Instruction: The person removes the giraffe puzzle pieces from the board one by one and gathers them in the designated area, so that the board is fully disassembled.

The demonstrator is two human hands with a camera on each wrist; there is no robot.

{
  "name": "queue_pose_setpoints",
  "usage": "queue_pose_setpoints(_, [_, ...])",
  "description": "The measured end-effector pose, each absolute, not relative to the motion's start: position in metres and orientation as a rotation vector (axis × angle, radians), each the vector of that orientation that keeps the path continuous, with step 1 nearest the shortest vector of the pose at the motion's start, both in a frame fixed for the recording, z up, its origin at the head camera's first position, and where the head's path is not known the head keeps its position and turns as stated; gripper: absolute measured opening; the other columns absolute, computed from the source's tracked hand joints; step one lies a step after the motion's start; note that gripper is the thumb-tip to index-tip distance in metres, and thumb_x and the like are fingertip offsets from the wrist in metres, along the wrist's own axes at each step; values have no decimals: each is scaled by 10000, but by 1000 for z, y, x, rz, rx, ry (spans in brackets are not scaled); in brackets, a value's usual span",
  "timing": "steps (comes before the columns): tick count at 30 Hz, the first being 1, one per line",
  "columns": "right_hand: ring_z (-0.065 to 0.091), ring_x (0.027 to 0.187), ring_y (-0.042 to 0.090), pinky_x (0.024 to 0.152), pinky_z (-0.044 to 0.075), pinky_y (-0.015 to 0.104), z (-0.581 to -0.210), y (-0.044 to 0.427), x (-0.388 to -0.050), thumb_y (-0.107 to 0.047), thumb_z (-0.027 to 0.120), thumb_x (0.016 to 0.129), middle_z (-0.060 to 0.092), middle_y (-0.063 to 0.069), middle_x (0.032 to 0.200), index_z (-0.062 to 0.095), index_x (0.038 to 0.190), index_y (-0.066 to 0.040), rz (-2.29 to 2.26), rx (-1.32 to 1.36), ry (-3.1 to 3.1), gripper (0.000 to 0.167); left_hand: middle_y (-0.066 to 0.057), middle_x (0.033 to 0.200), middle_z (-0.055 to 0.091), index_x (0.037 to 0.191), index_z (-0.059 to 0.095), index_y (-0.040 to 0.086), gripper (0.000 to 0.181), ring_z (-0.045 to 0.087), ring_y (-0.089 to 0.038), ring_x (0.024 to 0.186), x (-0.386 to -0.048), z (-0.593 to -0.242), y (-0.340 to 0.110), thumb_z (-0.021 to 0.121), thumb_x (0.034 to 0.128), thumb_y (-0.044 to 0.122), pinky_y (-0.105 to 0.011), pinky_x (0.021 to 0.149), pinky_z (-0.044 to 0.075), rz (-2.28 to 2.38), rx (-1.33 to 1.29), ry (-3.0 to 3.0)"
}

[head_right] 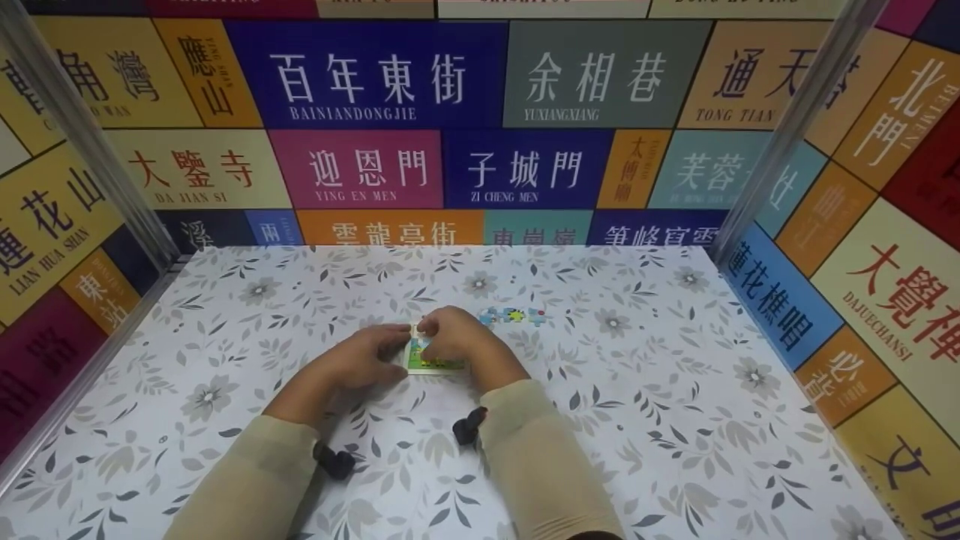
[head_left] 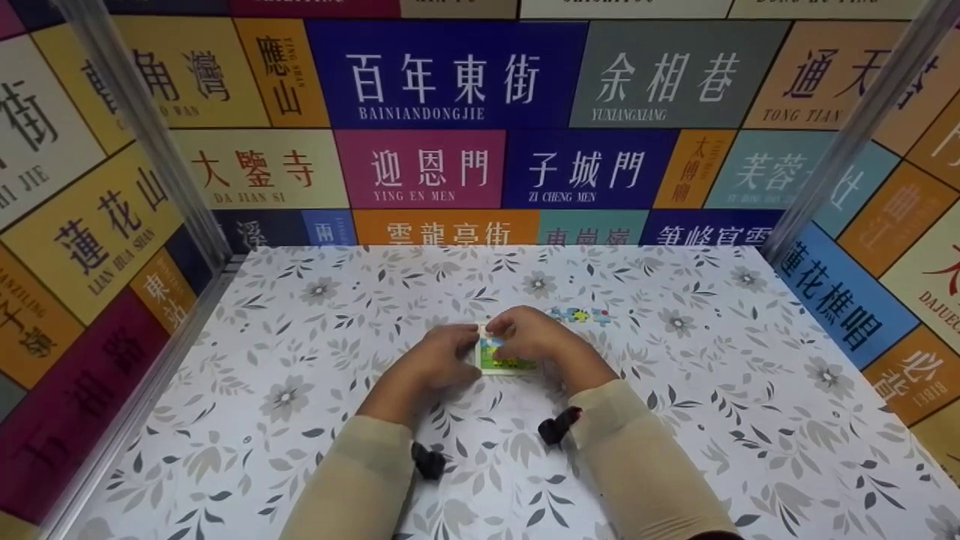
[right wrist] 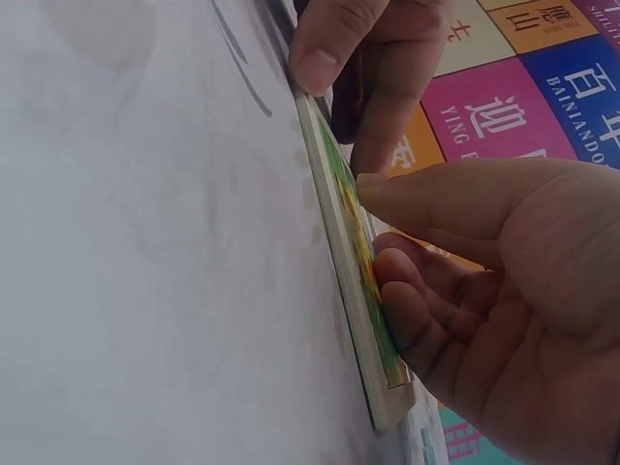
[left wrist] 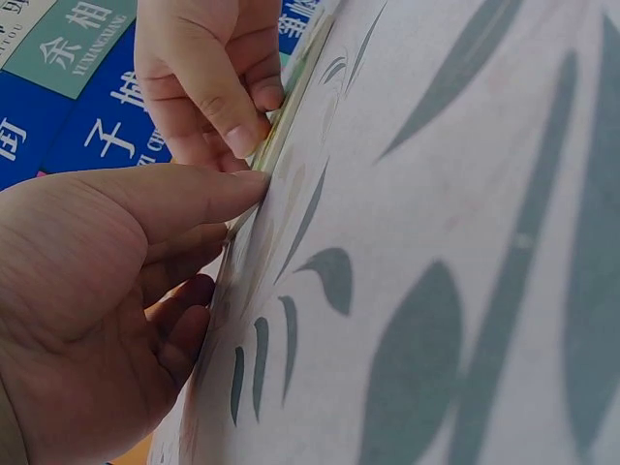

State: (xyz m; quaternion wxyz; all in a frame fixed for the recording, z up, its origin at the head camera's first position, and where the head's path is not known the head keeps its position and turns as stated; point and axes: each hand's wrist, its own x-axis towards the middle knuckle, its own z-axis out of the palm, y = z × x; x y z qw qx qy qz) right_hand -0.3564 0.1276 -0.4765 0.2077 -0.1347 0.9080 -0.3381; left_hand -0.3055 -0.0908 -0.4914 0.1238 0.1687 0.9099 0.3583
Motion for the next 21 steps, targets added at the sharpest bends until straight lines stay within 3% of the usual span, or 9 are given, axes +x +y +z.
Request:
queue_pose_setpoints(11, [665,1292,285,1142,531,489,-481,126,-354,-87,797,883,743,51,1368,752,1332,-121,-912,-494,2550,453,3,1692,464,1546,588,144,658,333,-304,1621,-306,-494,-91,765,914,192,-482,1359,242,1016,466,2659])
queue_pose_setpoints(21, [626,1311,275,1163,504,478,-479,124,-353,-69,767,889,684,25,1370,750,1332,-165,-886,-460,2528,453,30,1678,483,1519,620,154,660,350,-282,1613,-305,-493,-90,768,876,153,-465,1361,239,1049,425,2665])
